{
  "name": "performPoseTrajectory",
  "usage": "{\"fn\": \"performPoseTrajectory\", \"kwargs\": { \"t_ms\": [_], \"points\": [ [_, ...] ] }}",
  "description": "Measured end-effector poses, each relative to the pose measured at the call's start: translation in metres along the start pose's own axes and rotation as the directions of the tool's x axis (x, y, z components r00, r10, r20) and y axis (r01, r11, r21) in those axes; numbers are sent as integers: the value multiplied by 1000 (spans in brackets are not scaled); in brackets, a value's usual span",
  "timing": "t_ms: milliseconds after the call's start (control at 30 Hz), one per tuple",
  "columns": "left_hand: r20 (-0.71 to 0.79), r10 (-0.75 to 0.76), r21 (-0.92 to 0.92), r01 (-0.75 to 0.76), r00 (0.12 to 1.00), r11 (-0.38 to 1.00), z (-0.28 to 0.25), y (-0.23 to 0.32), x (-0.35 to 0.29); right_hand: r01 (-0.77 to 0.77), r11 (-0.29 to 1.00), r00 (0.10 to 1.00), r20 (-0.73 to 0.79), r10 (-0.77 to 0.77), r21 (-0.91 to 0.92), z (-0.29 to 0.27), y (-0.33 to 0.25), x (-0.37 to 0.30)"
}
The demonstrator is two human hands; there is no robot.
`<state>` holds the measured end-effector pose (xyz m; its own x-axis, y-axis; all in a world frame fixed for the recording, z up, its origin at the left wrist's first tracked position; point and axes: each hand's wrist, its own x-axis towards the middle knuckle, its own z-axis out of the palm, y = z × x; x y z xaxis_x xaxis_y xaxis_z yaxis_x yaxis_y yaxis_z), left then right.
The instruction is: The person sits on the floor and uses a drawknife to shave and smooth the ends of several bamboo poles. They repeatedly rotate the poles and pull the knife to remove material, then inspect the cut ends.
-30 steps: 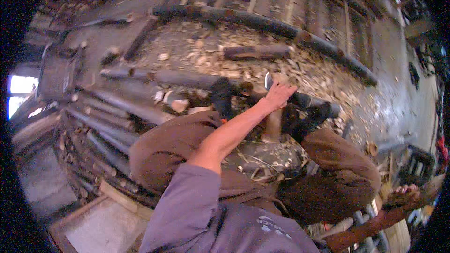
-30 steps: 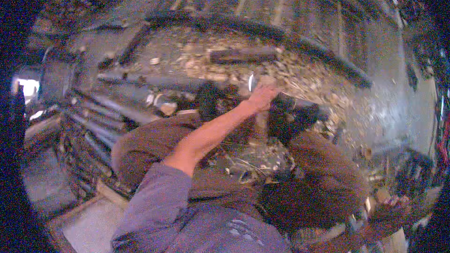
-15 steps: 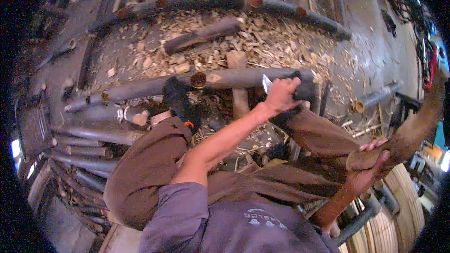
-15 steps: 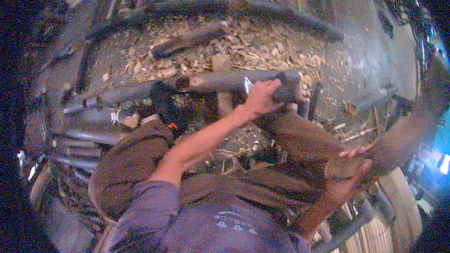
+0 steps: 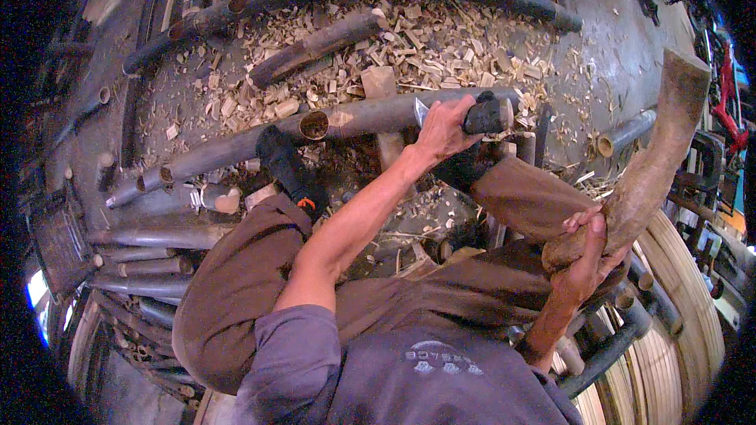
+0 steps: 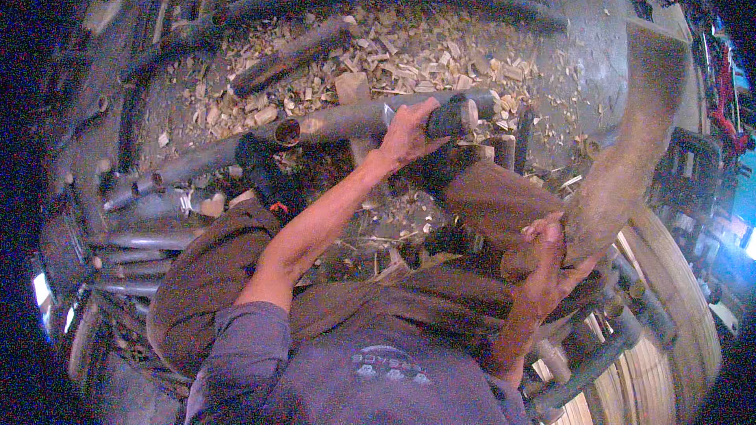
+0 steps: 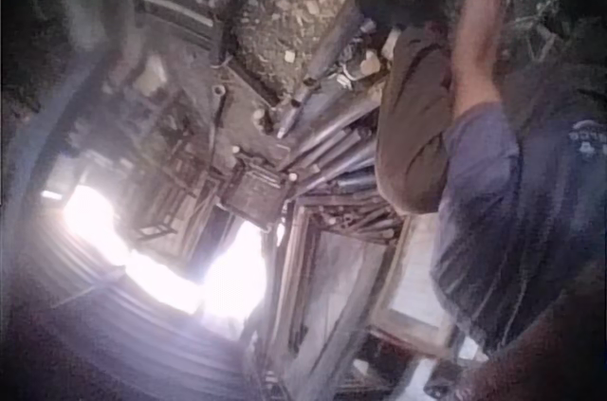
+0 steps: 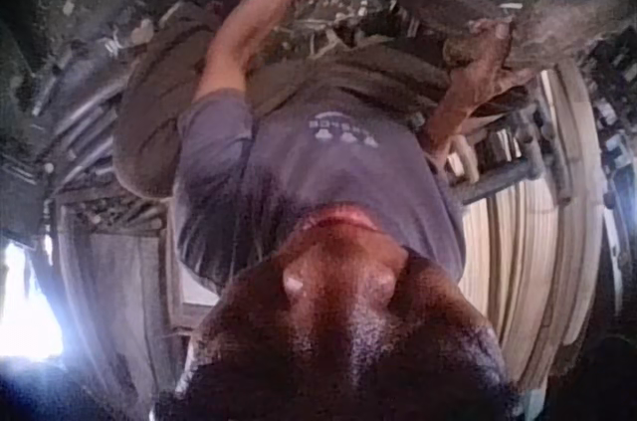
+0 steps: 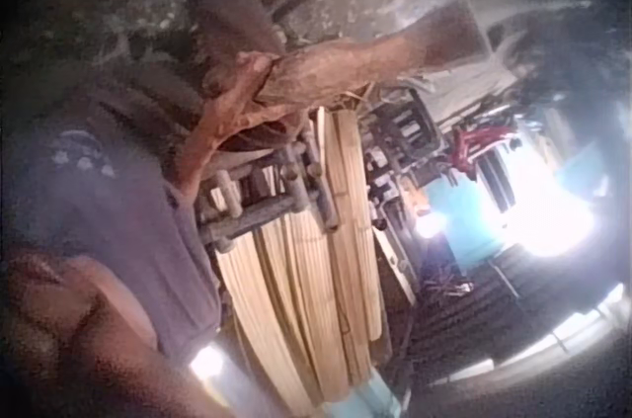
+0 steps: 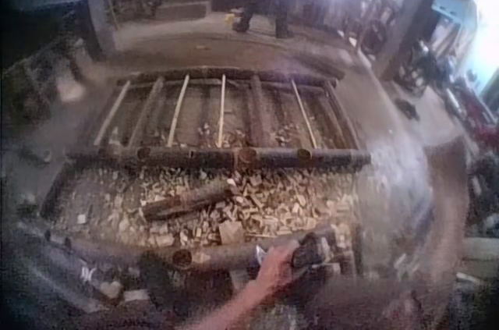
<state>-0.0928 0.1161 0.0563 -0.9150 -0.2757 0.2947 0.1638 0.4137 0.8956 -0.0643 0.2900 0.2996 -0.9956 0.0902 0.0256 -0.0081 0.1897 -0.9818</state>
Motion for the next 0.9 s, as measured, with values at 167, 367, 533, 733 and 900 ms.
{"fn": "performPoseTrajectory", "kwargs": {
  "t_ms": [167,367,533,733,900],
  "points": [
    [-35,25,11,-25,999,1000,-2,7,1,-94,996,992,-83,94,4,-4,0,-3],
    [-43,-97,-188,87,994,978,-9,13,9,-17,988,999,-46,10,-153,-16,6,3],
    [-99,-163,-252,134,982,958,-15,7,7,292,804,917,-87,-389,-518,-30,0,45],
    [-93,-140,-116,129,986,985,-4,3,8,-17,868,979,167,114,-496,59,139,-11],
    [-83,-150,-21,149,985,989,-6,-9,-1,131,763,980,-35,-197,-634,-1,76,47]
  ]
}}
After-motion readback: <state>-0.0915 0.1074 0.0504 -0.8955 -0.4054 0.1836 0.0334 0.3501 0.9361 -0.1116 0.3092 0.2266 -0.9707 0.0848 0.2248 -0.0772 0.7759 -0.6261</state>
